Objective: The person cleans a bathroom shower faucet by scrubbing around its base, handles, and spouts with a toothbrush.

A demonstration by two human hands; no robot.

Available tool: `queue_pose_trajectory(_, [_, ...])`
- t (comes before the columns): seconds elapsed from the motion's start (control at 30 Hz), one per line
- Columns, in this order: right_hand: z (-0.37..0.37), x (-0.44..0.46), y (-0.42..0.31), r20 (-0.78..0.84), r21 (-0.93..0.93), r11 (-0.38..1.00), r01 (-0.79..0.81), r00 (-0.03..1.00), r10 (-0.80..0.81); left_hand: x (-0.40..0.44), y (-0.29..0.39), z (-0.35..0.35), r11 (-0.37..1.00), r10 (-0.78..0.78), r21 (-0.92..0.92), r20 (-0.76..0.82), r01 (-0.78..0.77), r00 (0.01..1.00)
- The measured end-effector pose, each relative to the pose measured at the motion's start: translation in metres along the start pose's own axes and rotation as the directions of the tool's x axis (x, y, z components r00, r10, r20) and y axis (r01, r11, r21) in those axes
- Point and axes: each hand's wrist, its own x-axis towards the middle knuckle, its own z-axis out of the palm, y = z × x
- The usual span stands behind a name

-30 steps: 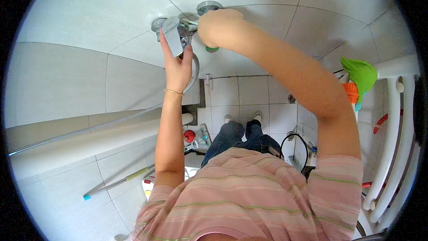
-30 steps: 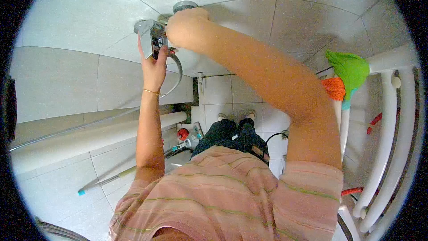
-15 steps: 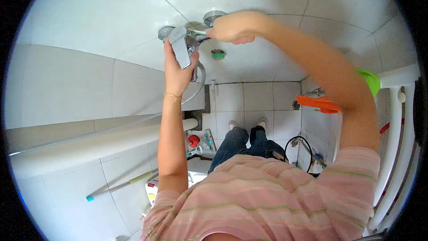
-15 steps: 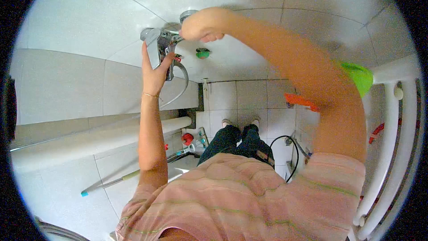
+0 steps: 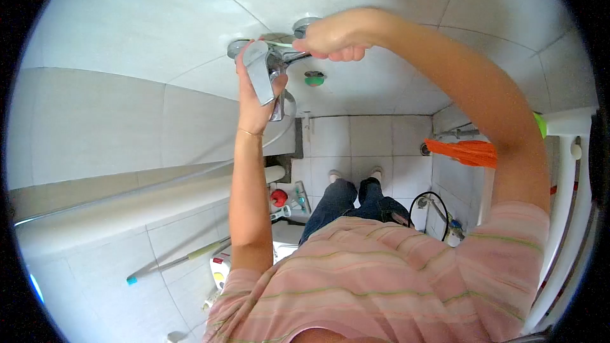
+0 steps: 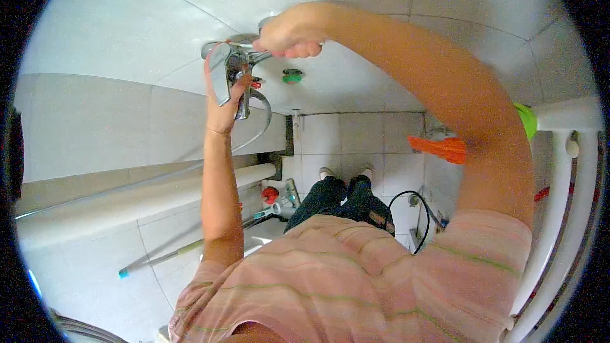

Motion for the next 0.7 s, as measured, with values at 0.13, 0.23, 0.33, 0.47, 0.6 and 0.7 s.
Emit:
queue_pose_trajectory(0.13, [-0.002, 0.022, -0.003, -0.083, -0.228, 0.973, 0.033, 0.995, -0.053, 0.004, 0.001, 0.002, 0.994, 0.101, 0.048, 0.029, -0.102, 0.994])
queue_pose_trajectory(0.23, [-0.004, 0.038, -0.008, -0.176, -0.730, 0.662, 0.169, 0.890, -0.421, 0.006, 0.000, 0.001, 0.990, 0.128, 0.052, 0.062, -0.132, 0.990])
queue_pose_trajectory(0.33, [-0.012, 0.028, -0.012, -0.177, -0.567, 0.818, 0.095, 0.956, -0.233, 0.008, -0.008, -0.001, 0.984, 0.165, 0.059, 0.069, -0.169, 0.984])
queue_pose_trajectory(0.47, [-0.005, 0.015, -0.015, -0.117, -0.311, 0.949, 0.051, 0.989, -0.091, 0.005, -0.006, 0.000, 0.966, 0.217, 0.135, 0.044, -0.221, 0.975])
queue_pose_trajectory(0.6, [0.031, -0.003, -0.002, -0.324, -0.686, 0.728, 0.020, 0.887, -0.330, 0.001, 0.003, 0.002, 0.972, 0.204, 0.105, 0.065, -0.210, 0.977])
queue_pose_trajectory(0.7, [0.067, -0.005, 0.014, -0.572, -0.599, 0.798, -0.066, 0.732, -0.369, 0.003, -0.008, -0.002, 0.967, 0.212, 0.133, 0.048, -0.216, 0.976])
